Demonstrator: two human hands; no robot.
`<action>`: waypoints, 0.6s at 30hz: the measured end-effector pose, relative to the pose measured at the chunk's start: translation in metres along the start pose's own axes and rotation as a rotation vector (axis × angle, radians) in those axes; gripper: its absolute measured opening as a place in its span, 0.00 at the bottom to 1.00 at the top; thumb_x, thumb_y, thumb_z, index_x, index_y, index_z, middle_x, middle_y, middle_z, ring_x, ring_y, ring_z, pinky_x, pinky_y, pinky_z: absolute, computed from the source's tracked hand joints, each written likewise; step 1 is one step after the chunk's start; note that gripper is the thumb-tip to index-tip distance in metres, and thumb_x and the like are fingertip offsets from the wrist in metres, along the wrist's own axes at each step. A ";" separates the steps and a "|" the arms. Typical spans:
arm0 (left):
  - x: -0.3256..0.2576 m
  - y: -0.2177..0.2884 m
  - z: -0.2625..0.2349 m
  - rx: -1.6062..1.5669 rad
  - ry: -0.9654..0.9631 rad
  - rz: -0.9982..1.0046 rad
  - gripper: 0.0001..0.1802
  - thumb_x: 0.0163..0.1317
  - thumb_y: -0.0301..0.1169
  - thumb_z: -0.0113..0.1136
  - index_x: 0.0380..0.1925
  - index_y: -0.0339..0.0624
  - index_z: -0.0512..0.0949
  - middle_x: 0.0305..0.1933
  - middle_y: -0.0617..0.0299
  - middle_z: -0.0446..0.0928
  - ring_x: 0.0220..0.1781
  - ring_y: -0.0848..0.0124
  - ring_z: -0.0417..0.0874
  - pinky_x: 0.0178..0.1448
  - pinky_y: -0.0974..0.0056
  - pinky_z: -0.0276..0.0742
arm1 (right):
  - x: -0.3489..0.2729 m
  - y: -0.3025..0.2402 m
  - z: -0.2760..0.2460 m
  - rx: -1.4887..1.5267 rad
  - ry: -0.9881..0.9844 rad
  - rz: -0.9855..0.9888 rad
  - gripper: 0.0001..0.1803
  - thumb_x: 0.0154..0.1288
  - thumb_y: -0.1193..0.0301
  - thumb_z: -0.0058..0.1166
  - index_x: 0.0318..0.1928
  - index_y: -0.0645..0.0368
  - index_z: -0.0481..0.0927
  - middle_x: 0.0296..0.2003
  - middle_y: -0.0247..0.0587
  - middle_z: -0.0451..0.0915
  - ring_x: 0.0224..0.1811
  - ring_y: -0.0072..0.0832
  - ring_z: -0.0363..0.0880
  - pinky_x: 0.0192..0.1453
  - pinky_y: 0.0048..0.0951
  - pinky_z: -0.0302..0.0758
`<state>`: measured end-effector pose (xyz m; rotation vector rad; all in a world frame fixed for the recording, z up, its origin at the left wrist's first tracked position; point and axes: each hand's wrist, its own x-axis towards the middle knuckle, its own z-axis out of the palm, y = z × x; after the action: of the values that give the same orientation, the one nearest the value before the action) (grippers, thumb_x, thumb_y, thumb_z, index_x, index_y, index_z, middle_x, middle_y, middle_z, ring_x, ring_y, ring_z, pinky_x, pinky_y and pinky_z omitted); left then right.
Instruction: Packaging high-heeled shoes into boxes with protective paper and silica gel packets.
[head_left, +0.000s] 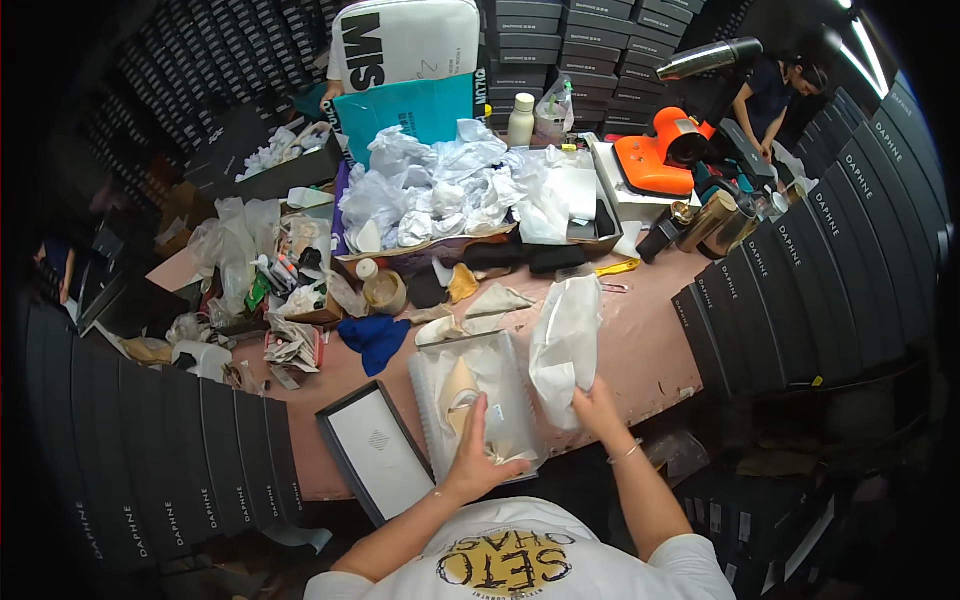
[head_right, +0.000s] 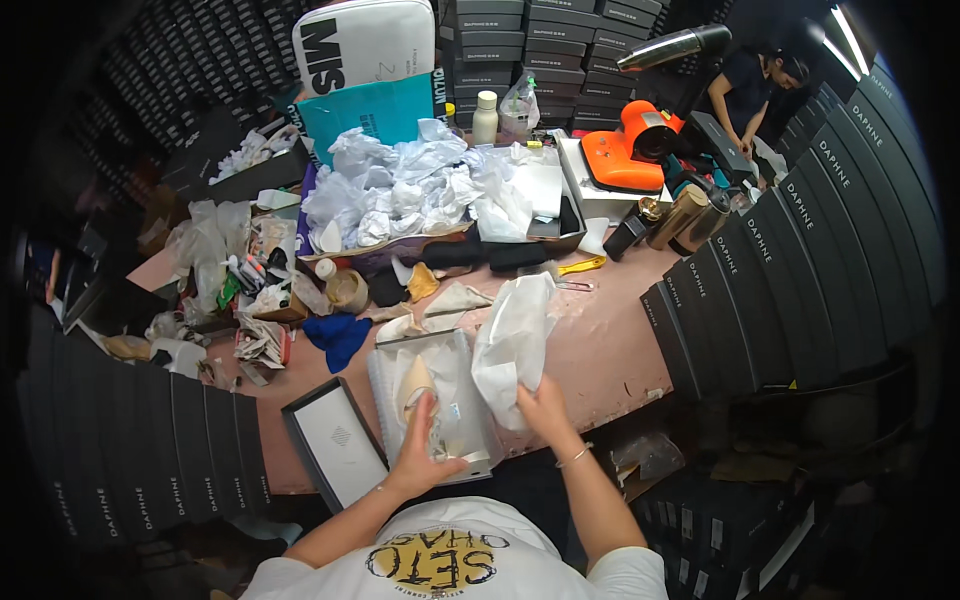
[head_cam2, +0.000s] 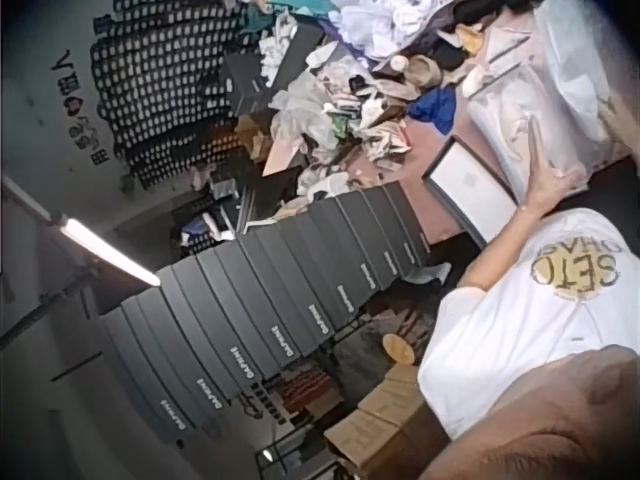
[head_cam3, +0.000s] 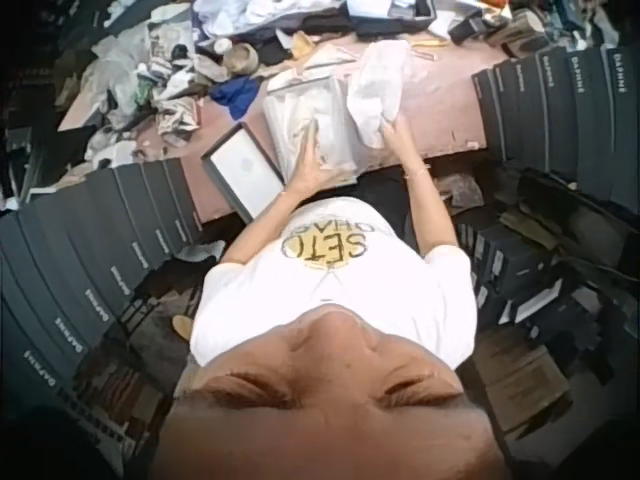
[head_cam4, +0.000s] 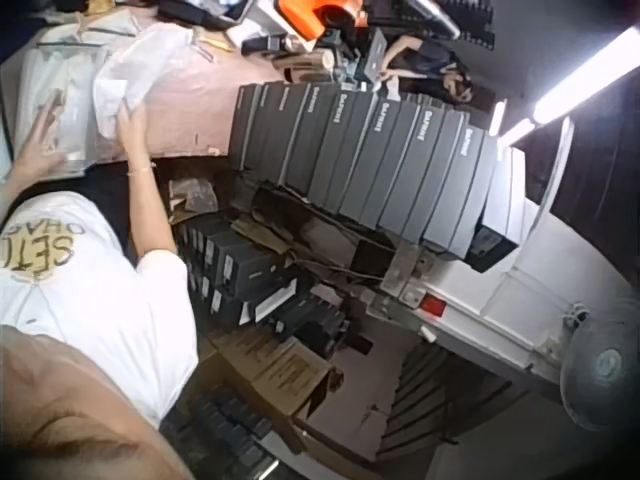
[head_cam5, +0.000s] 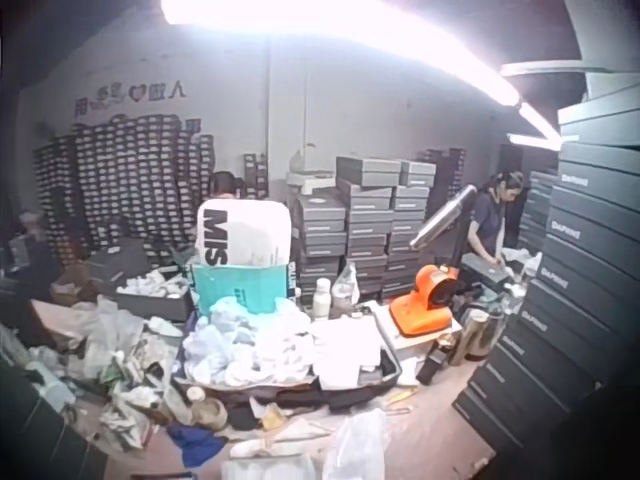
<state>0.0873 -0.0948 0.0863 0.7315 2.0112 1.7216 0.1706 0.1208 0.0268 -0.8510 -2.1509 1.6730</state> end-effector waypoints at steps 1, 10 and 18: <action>-0.003 -0.003 0.014 -0.089 0.052 -0.024 0.27 0.58 0.32 0.66 0.55 0.32 0.70 0.61 0.53 0.68 0.57 0.66 0.73 0.60 0.63 0.71 | -0.017 -0.020 0.023 0.025 0.042 -0.058 0.14 0.63 0.69 0.51 0.43 0.68 0.78 0.31 0.54 0.81 0.34 0.41 0.82 0.37 0.36 0.75; -0.029 -0.028 -0.062 -0.439 0.152 -0.196 0.17 0.63 0.31 0.60 0.50 0.36 0.74 0.48 0.58 0.78 0.47 0.70 0.80 0.52 0.65 0.76 | -0.034 -0.164 0.054 -0.602 0.216 -0.775 0.18 0.60 0.68 0.59 0.50 0.60 0.77 0.55 0.52 0.74 0.59 0.45 0.71 0.66 0.46 0.59; -0.045 -0.069 -0.117 -0.970 0.171 -0.340 0.30 0.70 0.48 0.45 0.65 0.42 0.61 0.61 0.56 0.70 0.62 0.64 0.73 0.66 0.58 0.68 | -0.108 -0.130 0.160 -0.169 -0.641 -0.658 0.21 0.62 0.69 0.57 0.56 0.58 0.74 0.52 0.46 0.77 0.59 0.46 0.72 0.67 0.51 0.59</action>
<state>0.0433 -0.2211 0.0357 -0.0823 1.0352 2.2343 0.1313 -0.0894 0.1184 0.4267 -2.5803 1.5246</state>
